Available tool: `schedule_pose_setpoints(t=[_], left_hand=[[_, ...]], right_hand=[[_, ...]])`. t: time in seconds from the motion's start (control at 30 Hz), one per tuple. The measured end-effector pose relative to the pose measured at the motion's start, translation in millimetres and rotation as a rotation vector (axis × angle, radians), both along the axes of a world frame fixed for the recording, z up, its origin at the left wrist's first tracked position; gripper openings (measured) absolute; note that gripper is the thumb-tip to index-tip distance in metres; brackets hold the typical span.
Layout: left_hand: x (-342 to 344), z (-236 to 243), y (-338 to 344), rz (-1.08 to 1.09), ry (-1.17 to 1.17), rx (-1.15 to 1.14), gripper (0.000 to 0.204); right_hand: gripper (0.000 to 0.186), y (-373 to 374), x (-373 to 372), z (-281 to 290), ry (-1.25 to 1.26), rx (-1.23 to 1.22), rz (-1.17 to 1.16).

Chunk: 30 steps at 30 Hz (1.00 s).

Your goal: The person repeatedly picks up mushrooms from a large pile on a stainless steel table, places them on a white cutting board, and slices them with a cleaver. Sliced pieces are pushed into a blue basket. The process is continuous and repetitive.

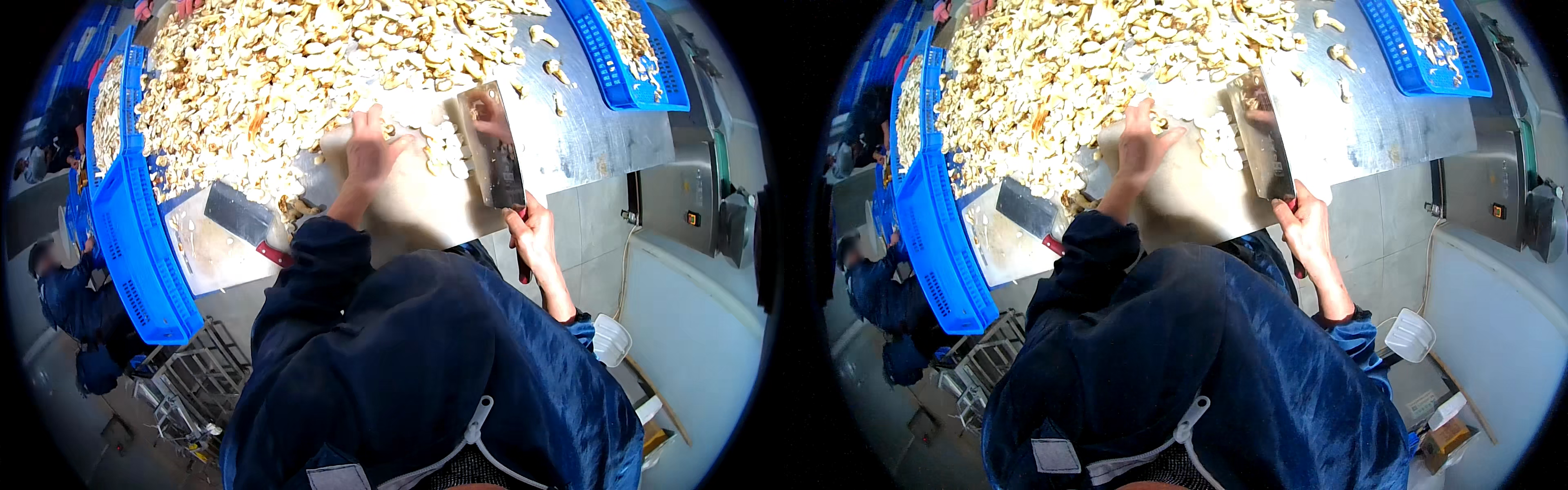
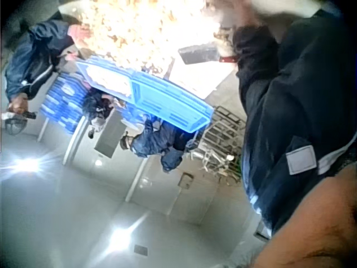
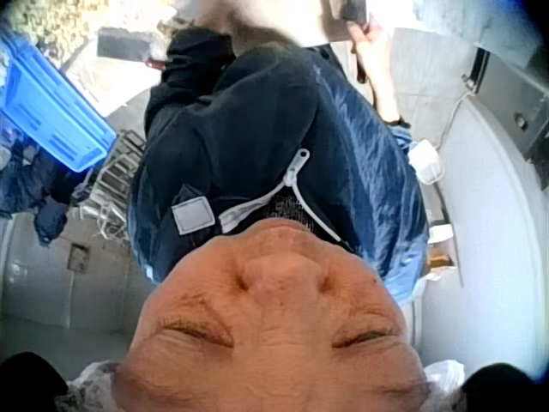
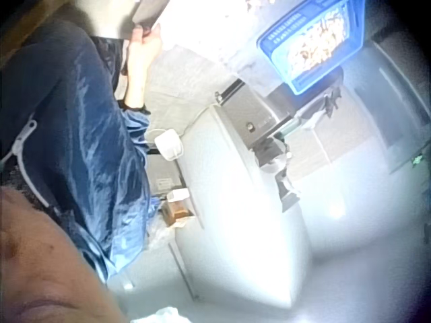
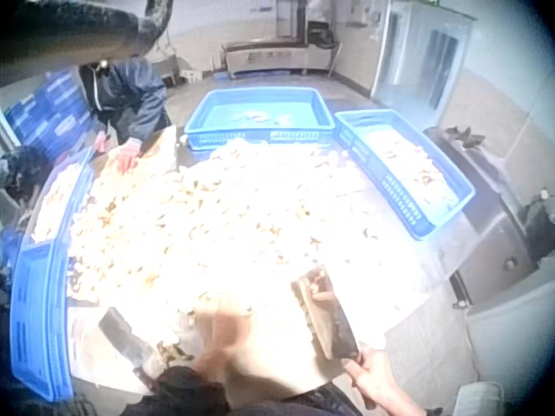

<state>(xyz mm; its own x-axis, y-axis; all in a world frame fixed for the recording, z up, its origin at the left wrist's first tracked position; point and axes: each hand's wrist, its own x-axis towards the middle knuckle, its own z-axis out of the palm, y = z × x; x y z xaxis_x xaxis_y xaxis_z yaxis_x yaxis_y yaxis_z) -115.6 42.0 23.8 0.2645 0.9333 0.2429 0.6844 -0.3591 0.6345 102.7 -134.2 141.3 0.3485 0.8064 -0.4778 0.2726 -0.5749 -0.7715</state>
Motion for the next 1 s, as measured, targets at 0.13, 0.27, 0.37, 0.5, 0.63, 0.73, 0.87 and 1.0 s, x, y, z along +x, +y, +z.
schedule_pose_setpoints(t=[0.13,0.27,0.37,0.5,0.63,0.73,0.87,1.0], left_hand=[[21.7,-17.7,14.8,-0.152,0.070,0.136,0.038],[34.1,-8.1,25.1,-0.279,-0.001,0.022,0.026],[5.3,-16.6,39.6,-0.225,-0.072,-0.085,0.012],[7.2,6.5,54.1,0.118,-0.839,-1.045,0.008],[130.3,96.1,104.4,-0.106,-0.624,-0.859,0.013],[233.9,145.6,144.2,-0.525,-0.573,-0.476,0.025],[268.5,133.3,191.6,-0.596,-0.188,0.074,0.036],[218.9,59.2,169.0,-0.677,0.391,-0.083,0.037]], right_hand=[[0.013,-4.0,7.8,-1.5,0.022,0.028,-0.030],[0.013,-14.3,19.0,-3.7,0.039,0.020,-0.082],[0.018,-24.1,30.9,-15.6,-0.028,0.026,-0.072],[0.018,-37.9,44.6,-21.8,0.031,0.008,-0.152],[0.017,-41.3,56.2,-24.5,0.077,-0.004,-0.198],[0.018,-38.9,68.6,-32.9,0.032,-0.008,-0.129],[0.017,-22.4,78.7,-18.4,0.038,0.012,-0.084],[0.017,-26.2,89.7,-24.9,0.080,0.023,-0.134]])
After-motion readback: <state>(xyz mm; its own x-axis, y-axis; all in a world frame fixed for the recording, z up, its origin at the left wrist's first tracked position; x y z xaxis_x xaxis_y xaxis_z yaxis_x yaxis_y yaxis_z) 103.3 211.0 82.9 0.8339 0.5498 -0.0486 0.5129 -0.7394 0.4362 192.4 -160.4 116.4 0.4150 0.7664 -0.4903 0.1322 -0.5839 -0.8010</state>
